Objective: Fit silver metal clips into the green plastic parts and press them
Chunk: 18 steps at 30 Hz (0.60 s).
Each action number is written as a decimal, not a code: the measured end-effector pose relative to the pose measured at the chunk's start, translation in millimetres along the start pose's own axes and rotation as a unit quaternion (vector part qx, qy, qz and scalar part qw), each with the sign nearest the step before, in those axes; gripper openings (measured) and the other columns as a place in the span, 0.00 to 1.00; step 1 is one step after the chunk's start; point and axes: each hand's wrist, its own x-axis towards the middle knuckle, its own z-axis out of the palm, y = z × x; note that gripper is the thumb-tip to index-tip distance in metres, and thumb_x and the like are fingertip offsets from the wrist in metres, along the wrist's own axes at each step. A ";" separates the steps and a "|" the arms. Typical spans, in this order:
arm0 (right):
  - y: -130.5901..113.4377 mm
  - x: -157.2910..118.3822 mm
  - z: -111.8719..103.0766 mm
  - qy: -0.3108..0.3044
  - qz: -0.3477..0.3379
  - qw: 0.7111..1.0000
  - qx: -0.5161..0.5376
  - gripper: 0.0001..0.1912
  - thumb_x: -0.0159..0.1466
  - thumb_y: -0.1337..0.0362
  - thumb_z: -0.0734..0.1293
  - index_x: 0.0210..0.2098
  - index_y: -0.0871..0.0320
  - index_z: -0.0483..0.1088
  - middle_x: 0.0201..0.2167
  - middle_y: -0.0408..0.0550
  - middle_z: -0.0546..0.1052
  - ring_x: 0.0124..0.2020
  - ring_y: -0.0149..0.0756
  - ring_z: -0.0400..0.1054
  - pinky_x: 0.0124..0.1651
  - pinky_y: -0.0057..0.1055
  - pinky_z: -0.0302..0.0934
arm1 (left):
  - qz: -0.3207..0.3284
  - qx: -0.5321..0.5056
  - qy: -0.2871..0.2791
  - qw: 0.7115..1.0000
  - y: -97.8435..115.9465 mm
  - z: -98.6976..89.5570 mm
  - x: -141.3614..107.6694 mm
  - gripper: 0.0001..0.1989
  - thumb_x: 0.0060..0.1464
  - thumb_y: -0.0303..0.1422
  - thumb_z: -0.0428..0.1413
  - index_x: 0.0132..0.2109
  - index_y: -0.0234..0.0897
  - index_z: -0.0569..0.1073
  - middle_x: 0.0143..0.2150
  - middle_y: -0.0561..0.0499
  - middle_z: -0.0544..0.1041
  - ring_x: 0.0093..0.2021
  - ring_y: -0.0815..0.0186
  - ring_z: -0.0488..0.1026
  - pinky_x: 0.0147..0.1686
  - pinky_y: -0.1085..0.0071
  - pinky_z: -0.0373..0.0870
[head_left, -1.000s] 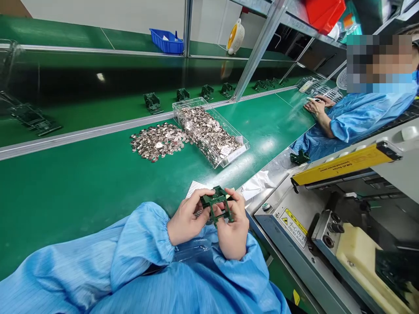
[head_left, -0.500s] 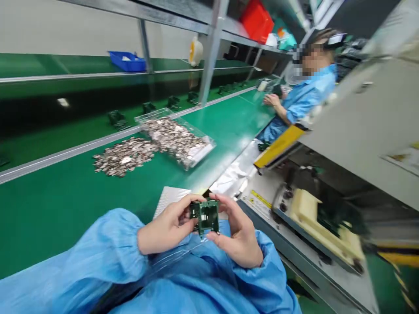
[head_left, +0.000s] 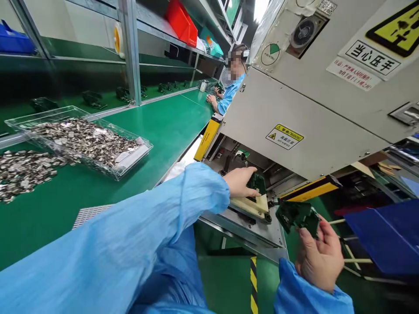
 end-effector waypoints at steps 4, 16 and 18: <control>-5.6 24.4 25.6 -0.116 -0.008 0.992 -0.040 0.36 0.49 0.54 0.78 0.53 0.57 0.67 0.53 0.56 0.72 0.58 0.51 0.65 0.63 0.52 0.56 | -0.004 -0.139 0.098 0.985 -2.8 -11.7 -7.4 0.40 0.43 0.38 0.68 0.61 0.31 0.64 0.56 0.37 0.73 0.55 0.53 0.72 0.57 0.58 0.69; 9.7 45.7 67.9 -0.307 -0.082 0.924 -0.212 0.40 0.54 0.44 0.71 0.60 0.56 0.62 0.57 0.55 0.71 0.59 0.52 0.63 0.62 0.51 0.55 | -0.200 -0.167 0.003 0.965 -70.7 -96.6 -190.1 0.29 0.39 0.34 0.69 0.50 0.39 0.73 0.52 0.45 0.73 0.52 0.59 0.73 0.54 0.60 0.70; 11.7 29.9 39.1 -0.208 -0.088 0.931 -0.287 0.40 0.57 0.41 0.68 0.62 0.54 0.61 0.60 0.55 0.68 0.61 0.55 0.60 0.63 0.54 0.53 | -0.176 -0.170 -0.020 0.969 -85.7 -82.9 -189.3 0.29 0.36 0.34 0.70 0.49 0.40 0.74 0.56 0.44 0.71 0.56 0.57 0.71 0.54 0.61 0.69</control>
